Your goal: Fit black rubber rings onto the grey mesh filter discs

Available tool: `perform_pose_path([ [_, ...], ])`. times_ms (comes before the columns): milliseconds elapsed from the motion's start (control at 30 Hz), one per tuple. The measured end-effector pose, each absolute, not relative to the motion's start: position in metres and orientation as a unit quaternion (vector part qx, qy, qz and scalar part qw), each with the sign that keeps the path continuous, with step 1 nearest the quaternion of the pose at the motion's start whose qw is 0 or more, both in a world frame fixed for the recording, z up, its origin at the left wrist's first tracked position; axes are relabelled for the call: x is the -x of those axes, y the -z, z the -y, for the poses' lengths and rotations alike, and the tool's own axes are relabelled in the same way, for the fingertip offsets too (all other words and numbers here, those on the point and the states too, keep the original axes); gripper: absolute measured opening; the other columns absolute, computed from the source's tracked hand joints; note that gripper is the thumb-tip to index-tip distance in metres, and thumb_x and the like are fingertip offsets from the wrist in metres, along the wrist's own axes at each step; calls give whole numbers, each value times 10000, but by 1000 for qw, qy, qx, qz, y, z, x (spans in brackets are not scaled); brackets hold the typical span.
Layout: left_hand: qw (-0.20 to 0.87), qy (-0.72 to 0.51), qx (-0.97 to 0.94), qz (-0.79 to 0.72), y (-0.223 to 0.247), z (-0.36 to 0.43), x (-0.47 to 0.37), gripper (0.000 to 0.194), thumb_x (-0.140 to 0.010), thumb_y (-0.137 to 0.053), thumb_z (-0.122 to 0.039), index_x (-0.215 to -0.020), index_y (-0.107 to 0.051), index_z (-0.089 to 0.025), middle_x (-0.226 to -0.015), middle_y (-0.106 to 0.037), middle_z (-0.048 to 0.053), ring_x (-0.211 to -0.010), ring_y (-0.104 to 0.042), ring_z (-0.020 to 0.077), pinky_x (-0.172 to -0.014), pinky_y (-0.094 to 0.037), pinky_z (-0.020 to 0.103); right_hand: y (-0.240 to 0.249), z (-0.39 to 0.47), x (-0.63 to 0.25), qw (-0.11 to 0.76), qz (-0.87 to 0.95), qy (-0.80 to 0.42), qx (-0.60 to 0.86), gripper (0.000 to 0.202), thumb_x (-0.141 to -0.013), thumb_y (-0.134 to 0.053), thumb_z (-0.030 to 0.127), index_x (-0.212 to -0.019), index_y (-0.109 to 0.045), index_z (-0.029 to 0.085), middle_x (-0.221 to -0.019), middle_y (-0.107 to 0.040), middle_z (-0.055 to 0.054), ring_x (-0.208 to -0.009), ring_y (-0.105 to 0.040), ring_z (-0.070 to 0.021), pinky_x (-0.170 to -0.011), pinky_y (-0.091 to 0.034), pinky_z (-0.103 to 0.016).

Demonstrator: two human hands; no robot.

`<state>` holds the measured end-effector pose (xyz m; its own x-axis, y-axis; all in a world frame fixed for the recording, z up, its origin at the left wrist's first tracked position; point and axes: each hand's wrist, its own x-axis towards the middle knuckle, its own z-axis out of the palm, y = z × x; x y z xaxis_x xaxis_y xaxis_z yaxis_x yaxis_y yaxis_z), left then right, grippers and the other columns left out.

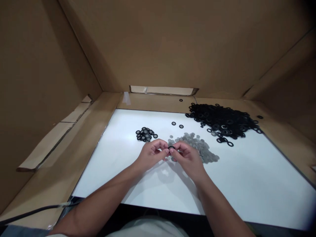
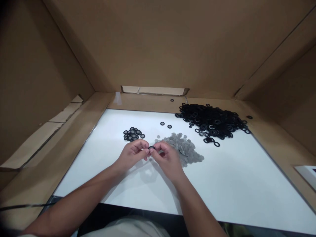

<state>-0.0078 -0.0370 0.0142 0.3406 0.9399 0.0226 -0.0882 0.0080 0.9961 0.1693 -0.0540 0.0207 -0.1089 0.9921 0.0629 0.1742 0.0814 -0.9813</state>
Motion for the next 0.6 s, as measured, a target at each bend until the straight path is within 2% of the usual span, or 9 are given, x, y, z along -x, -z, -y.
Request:
perform_pose_path([
  [133,557,-429,-590,-397,-14,40,8,148,-815,-684,-272,-850,-591,-162,-612,-566,-46,-549,-545,89,-577,-453,219,-26,54,-171,432,631,-420,488,205,-872,-674,347,-747,-602,202,-757,-559,-6,-691,-533,-147,-601,-436,-274],
  [400,525,-435,-619,-391,-9,40,10,116,-819,-658,-249,-851,-583,-167,-586,-565,-43,-564,-567,100,-568,-431,212,-35,55,-175,405,687,-351,491,190,-871,-653,279,-716,-569,209,-721,-549,4,-653,-508,-139,-567,-400,-265],
  [600,546,-394,-644,-363,-7,35,12,161,-895,-633,-325,-929,-615,-169,-746,-605,-6,-649,-627,117,-580,-529,225,-26,54,-183,384,678,-370,507,193,-891,-640,319,-742,-585,209,-729,-561,2,-668,-521,-145,-587,-412,-276],
])
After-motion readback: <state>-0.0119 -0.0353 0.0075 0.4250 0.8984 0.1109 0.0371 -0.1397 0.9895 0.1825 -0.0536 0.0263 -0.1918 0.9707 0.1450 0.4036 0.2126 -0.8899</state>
